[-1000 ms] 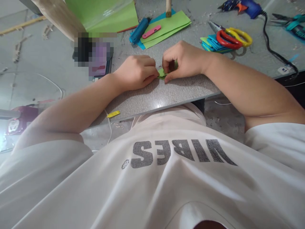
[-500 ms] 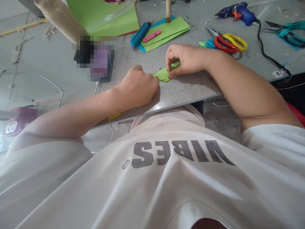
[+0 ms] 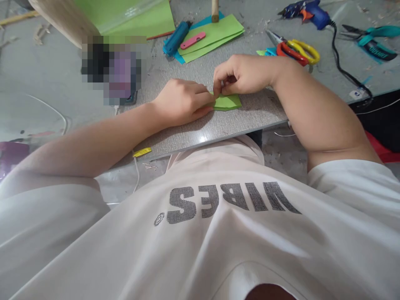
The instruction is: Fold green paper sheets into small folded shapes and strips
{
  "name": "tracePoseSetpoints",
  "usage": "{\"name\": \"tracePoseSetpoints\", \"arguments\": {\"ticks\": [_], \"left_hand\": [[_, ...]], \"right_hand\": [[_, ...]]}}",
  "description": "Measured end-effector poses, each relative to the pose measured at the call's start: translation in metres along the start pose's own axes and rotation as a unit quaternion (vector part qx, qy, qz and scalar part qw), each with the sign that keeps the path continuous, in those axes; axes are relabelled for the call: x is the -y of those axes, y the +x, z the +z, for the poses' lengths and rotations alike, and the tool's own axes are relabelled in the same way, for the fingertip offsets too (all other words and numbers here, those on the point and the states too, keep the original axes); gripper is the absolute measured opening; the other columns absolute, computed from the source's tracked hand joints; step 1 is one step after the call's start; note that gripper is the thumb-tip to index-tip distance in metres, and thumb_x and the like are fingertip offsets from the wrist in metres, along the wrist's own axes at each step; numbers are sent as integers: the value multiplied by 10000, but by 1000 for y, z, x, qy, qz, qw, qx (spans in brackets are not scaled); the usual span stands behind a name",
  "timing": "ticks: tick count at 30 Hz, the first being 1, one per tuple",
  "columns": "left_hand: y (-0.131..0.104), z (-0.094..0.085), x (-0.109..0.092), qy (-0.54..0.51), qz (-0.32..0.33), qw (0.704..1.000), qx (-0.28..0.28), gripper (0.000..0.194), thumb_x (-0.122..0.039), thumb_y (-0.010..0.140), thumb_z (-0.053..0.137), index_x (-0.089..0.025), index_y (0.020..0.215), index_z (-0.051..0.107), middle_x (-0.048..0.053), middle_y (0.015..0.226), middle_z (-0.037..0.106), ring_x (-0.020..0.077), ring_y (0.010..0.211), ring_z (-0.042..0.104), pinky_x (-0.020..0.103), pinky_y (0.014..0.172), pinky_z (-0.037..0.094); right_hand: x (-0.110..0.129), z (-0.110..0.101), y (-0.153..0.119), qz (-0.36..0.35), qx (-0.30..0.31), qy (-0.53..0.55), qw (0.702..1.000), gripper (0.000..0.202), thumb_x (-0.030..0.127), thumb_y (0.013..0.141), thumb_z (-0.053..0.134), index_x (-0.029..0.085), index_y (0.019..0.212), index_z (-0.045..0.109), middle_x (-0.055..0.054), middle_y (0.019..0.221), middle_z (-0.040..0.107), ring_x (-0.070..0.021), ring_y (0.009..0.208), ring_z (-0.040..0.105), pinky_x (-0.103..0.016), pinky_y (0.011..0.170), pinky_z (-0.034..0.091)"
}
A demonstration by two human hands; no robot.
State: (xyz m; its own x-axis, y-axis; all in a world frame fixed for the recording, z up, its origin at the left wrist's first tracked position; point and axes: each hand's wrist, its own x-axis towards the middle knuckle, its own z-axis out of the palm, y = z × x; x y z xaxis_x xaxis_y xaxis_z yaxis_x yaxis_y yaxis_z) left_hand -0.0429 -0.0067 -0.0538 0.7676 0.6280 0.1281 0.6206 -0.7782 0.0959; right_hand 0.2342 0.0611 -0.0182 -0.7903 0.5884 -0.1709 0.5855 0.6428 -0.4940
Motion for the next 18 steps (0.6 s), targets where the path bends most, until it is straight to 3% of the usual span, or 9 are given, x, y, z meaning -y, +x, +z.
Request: {"name": "tracePoseSetpoints", "arguments": {"ticks": [4, 8, 11, 15, 18], "left_hand": [[-4, 11, 13, 7, 14, 999, -49, 447, -485, 1246, 444, -411, 1331, 877, 66, 1161, 931, 338, 1041, 811, 523, 841, 590], [-8, 15, 14, -5, -15, 997, -72, 422, -461, 1233, 469, -406, 1404, 851, 63, 1097, 934, 353, 1050, 787, 531, 840, 558], [-9, 16, 12, -10, -38, 995, -88, 378, -471, 1225, 517, -404, 1421, 833, 56, 1056, 921, 368, 1096, 774, 551, 888, 562], [-6, 15, 9, -5, -56, 994, -89, 328, -490, 1234, 540, -368, 1374, 811, 71, 1018, 877, 352, 1076, 758, 528, 879, 559], [-4, 11, 2, 10, -100, 993, -57, 352, -497, 1263, 487, -328, 1349, 784, 101, 1138, 877, 331, 1041, 763, 507, 865, 544]], "right_hand": [[-8, -13, -5, 15, 25, 57, 998, 368, -69, 1042, 773, 180, 1305, 842, 30, 1022, 743, -123, 923, 623, -249, 819, 473], [-23, -25, -15, 24, 64, 138, 988, 487, -133, 982, 782, 187, 1349, 779, 27, 1175, 812, -106, 924, 706, -228, 828, 565], [-26, -27, -17, 42, 53, 124, 990, 493, -133, 911, 917, 207, 1254, 820, 74, 1064, 817, -101, 877, 694, -241, 775, 542], [-19, -19, -14, 61, 14, 95, 993, 366, -101, 936, 973, 210, 1096, 868, 95, 904, 808, -110, 847, 658, -289, 779, 496], [-17, -16, -12, 77, -4, 99, 992, 382, -117, 939, 945, 200, 1148, 903, 86, 897, 819, -120, 859, 663, -307, 808, 491]]}}
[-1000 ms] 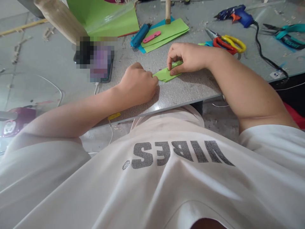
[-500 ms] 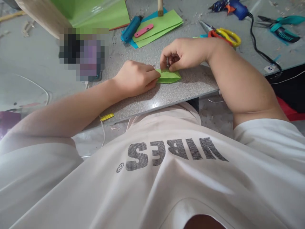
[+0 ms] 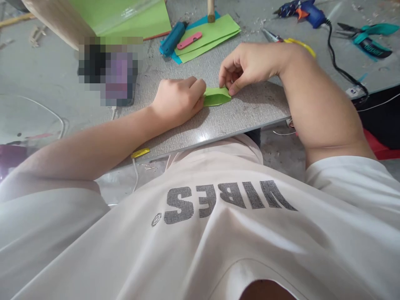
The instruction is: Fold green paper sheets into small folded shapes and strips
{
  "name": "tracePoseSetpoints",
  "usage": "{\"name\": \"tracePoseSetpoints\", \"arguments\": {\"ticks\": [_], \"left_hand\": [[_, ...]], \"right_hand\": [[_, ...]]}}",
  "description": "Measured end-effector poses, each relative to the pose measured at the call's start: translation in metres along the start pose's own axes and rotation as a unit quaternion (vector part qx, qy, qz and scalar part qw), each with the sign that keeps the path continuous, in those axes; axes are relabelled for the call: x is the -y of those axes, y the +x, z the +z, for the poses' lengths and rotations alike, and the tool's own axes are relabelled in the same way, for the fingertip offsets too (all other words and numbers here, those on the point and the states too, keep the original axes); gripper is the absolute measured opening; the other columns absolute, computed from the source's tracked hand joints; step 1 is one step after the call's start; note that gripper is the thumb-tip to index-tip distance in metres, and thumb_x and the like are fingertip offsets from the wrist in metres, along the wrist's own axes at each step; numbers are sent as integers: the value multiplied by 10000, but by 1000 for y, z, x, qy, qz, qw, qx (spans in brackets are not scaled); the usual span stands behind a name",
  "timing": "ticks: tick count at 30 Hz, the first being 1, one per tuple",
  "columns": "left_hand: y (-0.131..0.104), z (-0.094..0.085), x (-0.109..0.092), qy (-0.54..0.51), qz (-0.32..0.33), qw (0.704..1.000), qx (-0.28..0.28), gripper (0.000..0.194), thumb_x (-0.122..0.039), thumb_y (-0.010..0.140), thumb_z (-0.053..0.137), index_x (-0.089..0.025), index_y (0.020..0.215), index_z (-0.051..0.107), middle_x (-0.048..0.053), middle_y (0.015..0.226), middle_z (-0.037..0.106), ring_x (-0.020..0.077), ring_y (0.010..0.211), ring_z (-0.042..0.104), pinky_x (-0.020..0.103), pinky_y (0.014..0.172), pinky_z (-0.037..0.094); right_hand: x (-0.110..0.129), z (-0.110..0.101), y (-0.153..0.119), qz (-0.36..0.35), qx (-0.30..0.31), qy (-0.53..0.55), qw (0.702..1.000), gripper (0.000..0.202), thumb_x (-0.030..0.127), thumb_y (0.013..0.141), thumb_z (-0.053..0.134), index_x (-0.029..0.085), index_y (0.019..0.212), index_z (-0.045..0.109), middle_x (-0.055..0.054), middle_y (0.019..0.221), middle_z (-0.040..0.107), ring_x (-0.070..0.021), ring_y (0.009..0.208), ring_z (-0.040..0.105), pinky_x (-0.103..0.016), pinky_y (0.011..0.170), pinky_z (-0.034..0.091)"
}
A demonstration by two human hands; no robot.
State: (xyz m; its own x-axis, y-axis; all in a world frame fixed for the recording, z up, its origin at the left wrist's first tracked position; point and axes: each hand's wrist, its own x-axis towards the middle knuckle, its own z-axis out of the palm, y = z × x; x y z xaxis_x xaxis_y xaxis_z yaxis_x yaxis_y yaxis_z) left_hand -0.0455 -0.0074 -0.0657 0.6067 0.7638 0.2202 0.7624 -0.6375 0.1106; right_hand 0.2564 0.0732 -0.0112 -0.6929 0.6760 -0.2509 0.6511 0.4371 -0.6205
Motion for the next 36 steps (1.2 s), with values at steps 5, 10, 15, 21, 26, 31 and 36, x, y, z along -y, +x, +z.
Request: {"name": "tracePoseSetpoints", "arguments": {"ticks": [5, 10, 15, 21, 26, 31, 36], "left_hand": [[1, -9, -12, 14, -35, 999, 10, 379, -488, 1272, 457, -304, 1346, 779, 147, 1250, 861, 349, 1039, 779, 501, 851, 517], [4, -2, -3, 39, -39, 998, -8, 335, -473, 1258, 488, -309, 1377, 756, 124, 1247, 860, 316, 962, 713, 483, 781, 453], [9, -3, -4, 69, -44, 997, -2, 329, -470, 1260, 473, -352, 1397, 748, 91, 1263, 867, 322, 969, 714, 491, 754, 404], [16, -23, -31, 106, -123, 983, 89, 334, -383, 1261, 463, -278, 1470, 701, 148, 1474, 864, 348, 1161, 787, 483, 789, 350], [18, -11, -18, 83, -112, 990, 29, 337, -478, 1222, 553, -308, 1427, 760, 91, 1259, 894, 318, 977, 698, 467, 756, 329], [21, -9, -13, 60, -137, 988, 31, 361, -526, 1191, 621, -330, 1446, 786, 92, 1313, 880, 343, 1053, 719, 504, 821, 423], [24, -5, -4, 44, -122, 991, 36, 340, -527, 1219, 601, -288, 1339, 810, 82, 1357, 860, 304, 1111, 673, 495, 894, 471]], "right_hand": [[-5, -1, 2, -16, -13, -38, 999, 260, 54, 978, 972, 190, 1199, 959, 44, 924, 830, -151, 880, 646, -335, 842, 474], [-1, 3, 4, -15, -21, -34, 999, 193, 113, 941, 1021, 185, 1095, 930, 67, 828, 762, -145, 835, 616, -338, 799, 446], [8, 11, 6, 0, -42, -25, 999, 208, 99, 931, 1033, 193, 977, 853, 82, 792, 721, -135, 811, 597, -336, 788, 437], [13, 13, 9, 5, -51, -23, 998, 233, 73, 949, 1001, 195, 935, 803, 81, 791, 697, -137, 809, 579, -342, 795, 435], [12, 16, 8, -29, -60, -63, 996, 232, 183, 1039, 924, 218, 902, 741, 78, 769, 627, -152, 810, 543, -348, 795, 403], [14, 23, 8, -64, -93, -191, 975, 307, 352, 1097, 832, 270, 899, 613, -5, 857, 672, -244, 905, 597, -391, 843, 348], [16, 26, 7, -89, -95, -309, 942, 260, 415, 1165, 683, 266, 985, 568, -162, 1297, 849, -343, 1200, 725, -436, 834, 318]]}}
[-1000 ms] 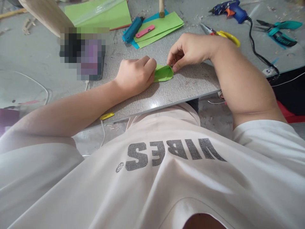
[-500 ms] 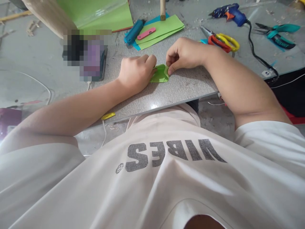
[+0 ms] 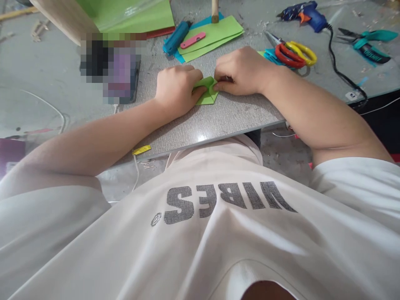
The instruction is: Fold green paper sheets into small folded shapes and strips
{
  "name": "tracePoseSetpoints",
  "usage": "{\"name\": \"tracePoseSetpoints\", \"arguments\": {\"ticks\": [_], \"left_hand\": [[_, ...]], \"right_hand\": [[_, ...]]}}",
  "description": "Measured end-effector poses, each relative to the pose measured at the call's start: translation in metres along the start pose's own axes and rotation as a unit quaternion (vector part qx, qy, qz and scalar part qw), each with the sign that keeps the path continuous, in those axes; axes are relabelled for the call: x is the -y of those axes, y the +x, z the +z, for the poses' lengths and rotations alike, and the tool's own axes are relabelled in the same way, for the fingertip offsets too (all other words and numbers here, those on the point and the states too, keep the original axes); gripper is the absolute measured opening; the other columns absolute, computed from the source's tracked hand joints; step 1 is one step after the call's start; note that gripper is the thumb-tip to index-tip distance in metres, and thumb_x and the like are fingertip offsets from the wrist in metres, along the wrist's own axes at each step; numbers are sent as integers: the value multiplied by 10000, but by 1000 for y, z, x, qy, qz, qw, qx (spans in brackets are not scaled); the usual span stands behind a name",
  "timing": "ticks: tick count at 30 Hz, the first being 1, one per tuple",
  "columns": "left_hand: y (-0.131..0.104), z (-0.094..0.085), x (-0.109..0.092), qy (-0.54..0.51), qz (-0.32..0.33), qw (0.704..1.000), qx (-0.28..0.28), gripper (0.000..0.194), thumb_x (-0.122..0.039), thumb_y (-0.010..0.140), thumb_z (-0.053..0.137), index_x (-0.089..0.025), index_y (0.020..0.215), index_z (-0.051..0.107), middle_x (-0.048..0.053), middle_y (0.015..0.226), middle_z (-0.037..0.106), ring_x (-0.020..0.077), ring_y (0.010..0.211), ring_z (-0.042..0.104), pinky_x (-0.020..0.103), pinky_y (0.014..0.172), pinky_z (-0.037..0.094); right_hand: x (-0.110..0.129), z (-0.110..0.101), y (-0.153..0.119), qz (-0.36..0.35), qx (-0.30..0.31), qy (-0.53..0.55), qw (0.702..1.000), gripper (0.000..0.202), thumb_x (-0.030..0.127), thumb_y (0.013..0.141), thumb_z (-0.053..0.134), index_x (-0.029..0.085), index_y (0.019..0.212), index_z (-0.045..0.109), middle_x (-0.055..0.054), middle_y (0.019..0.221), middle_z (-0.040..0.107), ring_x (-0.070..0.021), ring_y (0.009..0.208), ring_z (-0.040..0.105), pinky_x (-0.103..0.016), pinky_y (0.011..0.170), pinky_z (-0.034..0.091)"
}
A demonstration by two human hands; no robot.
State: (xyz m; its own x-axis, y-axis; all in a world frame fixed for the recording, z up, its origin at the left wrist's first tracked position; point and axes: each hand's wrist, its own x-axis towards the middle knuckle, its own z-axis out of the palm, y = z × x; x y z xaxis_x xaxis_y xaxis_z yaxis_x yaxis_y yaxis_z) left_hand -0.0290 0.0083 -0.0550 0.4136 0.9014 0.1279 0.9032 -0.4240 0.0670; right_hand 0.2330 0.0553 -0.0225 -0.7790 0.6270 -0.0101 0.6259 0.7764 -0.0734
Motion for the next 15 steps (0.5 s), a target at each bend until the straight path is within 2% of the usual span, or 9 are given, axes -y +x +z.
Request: {"name": "tracePoseSetpoints", "arguments": {"ticks": [3, 6, 8, 12, 15], "left_hand": [[3, 6, 8, -23, 41, 999, -15, 374, -556, 1218, 574, -315, 1272, 855, 59, 1271, 845, 282, 1072, 624, 490, 887, 483], [3, 9, 11, -13, 44, 999, -9, 407, -532, 1209, 545, -340, 1298, 893, 78, 1369, 847, 305, 1112, 669, 523, 865, 510], [5, 11, 11, -9, 51, 999, -9, 435, -515, 1219, 509, -363, 1330, 901, 84, 1431, 849, 324, 1171, 701, 539, 891, 544], [11, 18, 17, -51, 101, 993, -16, 505, -506, 1211, 497, -336, 1478, 890, 92, 1445, 860, 312, 1258, 702, 515, 1052, 602], [10, 18, 16, -89, 127, 988, -27, 613, -568, 1173, 478, -340, 1562, 893, 116, 1466, 863, 379, 1342, 716, 618, 1149, 608]], "right_hand": [[1, 1, -2, -5, -3, 13, 1000, 212, 449, 1122, 635, 277, 1002, 600, -153, 1314, 840, -351, 1224, 721, -471, 919, 398], [2, 4, -2, 17, -15, 55, 998, 333, 628, 1060, 623, 319, 935, 632, -92, 1177, 820, -336, 1247, 710, -471, 1079, 494], [3, 6, 0, 30, -23, 94, 995, 415, 735, 1008, 641, 337, 890, 640, -72, 1148, 816, -320, 1323, 714, -425, 1161, 534], [4, 8, 3, 50, -33, 158, 986, 430, 745, 920, 758, 334, 856, 650, -55, 1204, 859, -305, 1479, 706, -325, 1165, 584], [5, 8, 5, 35, -42, 113, 992, 457, 740, 996, 681, 331, 814, 588, -69, 1179, 871, -307, 1403, 747, -366, 1138, 592]]}}
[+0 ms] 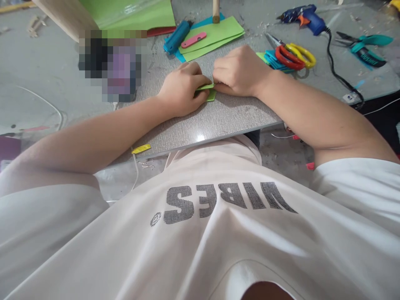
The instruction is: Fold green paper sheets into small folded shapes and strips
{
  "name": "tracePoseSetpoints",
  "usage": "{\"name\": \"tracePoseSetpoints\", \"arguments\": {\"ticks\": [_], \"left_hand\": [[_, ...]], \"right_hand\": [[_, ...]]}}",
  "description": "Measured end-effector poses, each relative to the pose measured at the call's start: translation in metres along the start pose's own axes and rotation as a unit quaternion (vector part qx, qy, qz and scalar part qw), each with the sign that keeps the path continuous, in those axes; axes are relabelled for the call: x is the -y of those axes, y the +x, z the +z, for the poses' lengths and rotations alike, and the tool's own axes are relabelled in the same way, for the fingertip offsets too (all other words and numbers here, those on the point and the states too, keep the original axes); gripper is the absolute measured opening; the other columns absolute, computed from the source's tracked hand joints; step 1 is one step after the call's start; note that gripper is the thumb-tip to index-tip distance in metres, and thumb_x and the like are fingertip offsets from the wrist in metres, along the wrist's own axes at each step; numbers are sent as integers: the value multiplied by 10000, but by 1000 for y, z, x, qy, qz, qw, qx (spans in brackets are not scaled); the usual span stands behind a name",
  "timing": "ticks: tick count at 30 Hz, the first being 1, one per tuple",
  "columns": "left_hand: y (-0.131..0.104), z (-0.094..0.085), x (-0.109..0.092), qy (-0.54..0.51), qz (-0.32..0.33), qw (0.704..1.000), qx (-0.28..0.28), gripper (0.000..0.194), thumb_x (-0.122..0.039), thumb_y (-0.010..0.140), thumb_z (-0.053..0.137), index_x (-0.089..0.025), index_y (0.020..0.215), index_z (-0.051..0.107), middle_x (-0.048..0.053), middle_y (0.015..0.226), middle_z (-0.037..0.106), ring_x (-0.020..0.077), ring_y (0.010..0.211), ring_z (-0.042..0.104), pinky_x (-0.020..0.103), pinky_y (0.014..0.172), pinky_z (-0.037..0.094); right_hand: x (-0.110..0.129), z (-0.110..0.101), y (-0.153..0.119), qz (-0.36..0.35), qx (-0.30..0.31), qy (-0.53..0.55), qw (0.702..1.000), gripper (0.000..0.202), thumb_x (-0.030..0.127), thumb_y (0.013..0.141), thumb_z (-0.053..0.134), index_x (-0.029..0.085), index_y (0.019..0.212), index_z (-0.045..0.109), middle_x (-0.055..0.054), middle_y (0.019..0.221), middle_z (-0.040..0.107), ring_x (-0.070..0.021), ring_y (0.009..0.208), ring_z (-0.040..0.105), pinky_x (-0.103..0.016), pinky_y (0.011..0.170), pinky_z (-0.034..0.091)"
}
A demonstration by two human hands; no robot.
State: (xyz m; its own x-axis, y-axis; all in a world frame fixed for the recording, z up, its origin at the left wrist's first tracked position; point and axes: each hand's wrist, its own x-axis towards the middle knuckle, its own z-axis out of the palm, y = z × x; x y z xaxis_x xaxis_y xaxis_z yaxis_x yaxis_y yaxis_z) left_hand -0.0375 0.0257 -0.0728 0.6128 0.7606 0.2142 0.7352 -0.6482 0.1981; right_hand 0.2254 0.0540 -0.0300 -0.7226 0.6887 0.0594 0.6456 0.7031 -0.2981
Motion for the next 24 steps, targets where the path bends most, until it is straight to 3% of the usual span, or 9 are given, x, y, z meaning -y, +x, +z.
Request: {"name": "tracePoseSetpoints", "arguments": {"ticks": [3, 7, 10, 13, 18, 21, 24], "left_hand": [[-4, -9, -13, -31, -43, 998, 24, 730, -722, 1137, 405, -423, 1595, 888, 78, 1539, 865, 461, 1474, 673, 725, 1244, 551], [-7, -22, -35, -19, -123, 989, 77, 887, -744, 1088, 283, -366, 1676, 829, -8, 1742, 789, 467, 1590, 556, 744, 1340, 447], [-7, -25, -42, -7, -142, 985, 93, 913, -731, 1075, 257, -358, 1691, 819, -27, 1774, 773, 470, 1604, 545, 747, 1335, 421], [-6, -22, -41, 19, -138, 987, 79, 865, -660, 1088, 285, -318, 1634, 862, 40, 1738, 796, 470, 1554, 597, 757, 1281, 471], [-6, -20, -42, 46, -121, 990, 55, 712, -571, 1135, 374, -369, 1591, 883, 68, 1638, 846, 441, 1491, 675, 707, 1230, 556], [-5, -24, -50, 69, -139, 986, 64, 685, -549, 1156, 441, -307, 1634, 868, 134, 1651, 825, 450, 1551, 713, 682, 1253, 585], [-4, -28, -58, 102, -155, 979, 81, 678, -542, 1186, 445, -244, 1611, 882, 183, 1643, 823, 475, 1562, 740, 673, 1252, 597]], "right_hand": [[-3, 2, 3, -39, -18, -67, 997, 479, 733, 1049, 540, 343, 770, 530, -86, 1018, 818, -263, 1145, 759, -397, 952, 566], [-14, 5, 6, -92, -32, -44, 994, 366, 660, 981, 542, 365, 776, 614, -74, 920, 781, -218, 902, 650, -435, 862, 498], [-23, 6, 5, -113, -30, 11, 993, 280, 541, 940, 592, 341, 894, 783, -67, 997, 835, -190, 870, 652, -401, 889, 527], [-29, 6, 4, -120, -32, 25, 992, 315, 482, 931, 625, 283, 989, 862, -72, 1031, 850, -173, 841, 633, -393, 887, 532], [-32, 10, 5, -111, -38, 17, 993, 188, 375, 949, 689, 243, 958, 822, -65, 990, 833, -159, 828, 569, -393, 898, 499], [-30, 13, 6, -83, -37, 27, 996, 83, 329, 976, 742, 269, 931, 776, -42, 937, 833, -169, 830, 576, -377, 896, 505], [-26, 15, 6, -65, -32, 32, 997, 129, 338, 982, 777, 310, 869, 722, -12, 864, 819, -175, 836, 598, -350, 904, 517]]}}
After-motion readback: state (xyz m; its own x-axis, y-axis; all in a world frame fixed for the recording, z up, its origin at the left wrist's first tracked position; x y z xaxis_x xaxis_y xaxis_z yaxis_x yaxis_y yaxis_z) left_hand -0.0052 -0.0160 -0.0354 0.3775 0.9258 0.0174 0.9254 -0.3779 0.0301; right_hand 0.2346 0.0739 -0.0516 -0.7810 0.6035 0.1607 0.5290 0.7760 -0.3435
